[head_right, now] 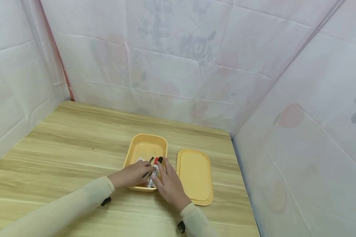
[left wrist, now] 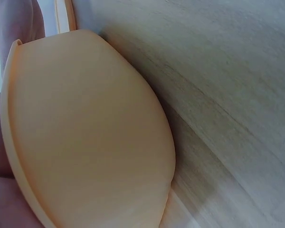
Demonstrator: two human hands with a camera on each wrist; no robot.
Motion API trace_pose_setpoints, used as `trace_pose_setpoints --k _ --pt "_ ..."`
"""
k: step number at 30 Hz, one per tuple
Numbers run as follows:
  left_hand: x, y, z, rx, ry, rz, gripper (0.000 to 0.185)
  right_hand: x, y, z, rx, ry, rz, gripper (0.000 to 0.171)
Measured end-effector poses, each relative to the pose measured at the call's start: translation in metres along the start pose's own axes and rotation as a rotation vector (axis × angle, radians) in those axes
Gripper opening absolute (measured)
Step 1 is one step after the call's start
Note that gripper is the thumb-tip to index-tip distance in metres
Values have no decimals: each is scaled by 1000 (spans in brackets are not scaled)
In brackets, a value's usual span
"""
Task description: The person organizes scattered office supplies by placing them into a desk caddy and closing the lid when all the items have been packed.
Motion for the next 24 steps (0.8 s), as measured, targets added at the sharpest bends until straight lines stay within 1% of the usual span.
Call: trace_pose_setpoints --k 3,7,14,18,24 --pt "0 0 -1 -13 -15 8 55 -1 0 0 5 -6 1 64" --pt "0 -2 -1 -8 -22 13 56 0 0 0 4 -6 -5 64" --pt "0 -11 -2 -1 -45 1 62 -1 -1 0 16 -16 -4 65" --pt "1 -14 -3 8 -38 -9 65 0 -2 -1 22 -8 5 65" --pt "5 -16 -2 18 -31 -8 64 0 -4 0 5 26 41 66"
Point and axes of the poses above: each hand's wrist, its own z-axis towards the middle knuckle, its own y-axis out of the palm, x = y × z, the point moved 6 cm from there along z, towards the middle knuckle, and after that the axes turned 13 degrees about -y, right-handed, at the moved point
